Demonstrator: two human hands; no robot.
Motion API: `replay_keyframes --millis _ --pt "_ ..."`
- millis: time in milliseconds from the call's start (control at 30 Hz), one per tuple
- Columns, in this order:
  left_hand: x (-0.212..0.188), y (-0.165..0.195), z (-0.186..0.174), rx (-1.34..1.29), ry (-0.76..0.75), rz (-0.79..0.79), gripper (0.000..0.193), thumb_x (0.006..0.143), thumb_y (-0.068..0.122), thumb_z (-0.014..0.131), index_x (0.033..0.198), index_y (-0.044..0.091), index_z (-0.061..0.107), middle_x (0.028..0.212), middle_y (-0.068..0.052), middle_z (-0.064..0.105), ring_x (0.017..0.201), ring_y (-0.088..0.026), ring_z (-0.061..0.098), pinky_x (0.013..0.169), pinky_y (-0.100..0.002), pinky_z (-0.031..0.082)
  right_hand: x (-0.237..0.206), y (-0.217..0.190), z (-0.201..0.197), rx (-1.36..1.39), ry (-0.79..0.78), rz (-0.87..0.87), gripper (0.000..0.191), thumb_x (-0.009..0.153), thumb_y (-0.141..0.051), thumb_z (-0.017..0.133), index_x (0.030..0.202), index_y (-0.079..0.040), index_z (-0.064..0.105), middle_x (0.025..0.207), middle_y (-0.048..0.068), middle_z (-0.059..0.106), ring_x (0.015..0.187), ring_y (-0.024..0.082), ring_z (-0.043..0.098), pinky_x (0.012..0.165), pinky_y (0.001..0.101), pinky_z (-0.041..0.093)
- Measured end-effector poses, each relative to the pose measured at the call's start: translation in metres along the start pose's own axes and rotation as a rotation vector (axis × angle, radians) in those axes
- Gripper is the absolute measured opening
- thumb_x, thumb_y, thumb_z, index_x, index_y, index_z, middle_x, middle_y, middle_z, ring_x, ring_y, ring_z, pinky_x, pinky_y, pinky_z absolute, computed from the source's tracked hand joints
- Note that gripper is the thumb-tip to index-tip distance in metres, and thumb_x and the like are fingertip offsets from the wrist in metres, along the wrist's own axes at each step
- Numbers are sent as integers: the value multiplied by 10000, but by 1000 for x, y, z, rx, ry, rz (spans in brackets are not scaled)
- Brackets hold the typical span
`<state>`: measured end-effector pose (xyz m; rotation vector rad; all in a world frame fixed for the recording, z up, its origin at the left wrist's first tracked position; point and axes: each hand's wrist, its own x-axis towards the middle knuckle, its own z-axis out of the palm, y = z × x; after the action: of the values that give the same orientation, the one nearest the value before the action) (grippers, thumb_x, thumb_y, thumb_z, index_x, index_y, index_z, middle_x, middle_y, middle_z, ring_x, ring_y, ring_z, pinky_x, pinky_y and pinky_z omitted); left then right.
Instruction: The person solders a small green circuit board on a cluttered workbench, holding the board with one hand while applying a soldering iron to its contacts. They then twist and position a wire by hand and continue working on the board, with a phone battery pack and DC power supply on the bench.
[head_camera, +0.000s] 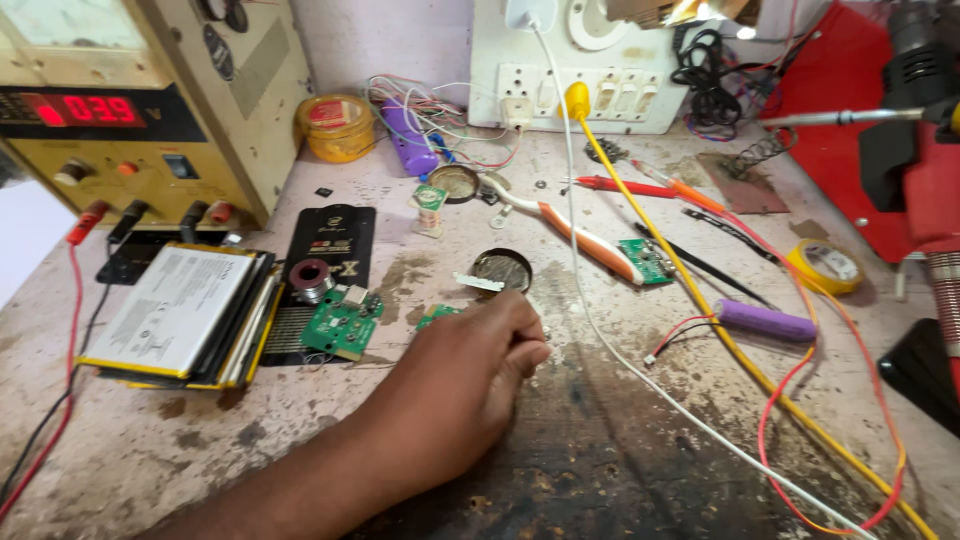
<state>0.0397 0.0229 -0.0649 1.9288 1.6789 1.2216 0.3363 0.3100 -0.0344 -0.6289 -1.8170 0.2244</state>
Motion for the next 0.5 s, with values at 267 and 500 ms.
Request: replay_keyframes --millis 267,500 --pt "6 -2 -4 -261 -56 -301 112 898 133 698 970 47 697 679 -16 731 593 -82 680 573 -259 572 12 12 -12 -60 30 -11 392 1178 -389 571 1165 2 556 886 84 634 750 153 639 753 306 533" --pt "8 -9 -2 -452 -80 -369 141 876 98 752 973 1 720 790 -30 759 690 -66 707 639 -243 625 14 16 -18 -114 12 -14 356 1169 -355 595 1137 0 585 871 51 629 738 115 622 712 266 510"
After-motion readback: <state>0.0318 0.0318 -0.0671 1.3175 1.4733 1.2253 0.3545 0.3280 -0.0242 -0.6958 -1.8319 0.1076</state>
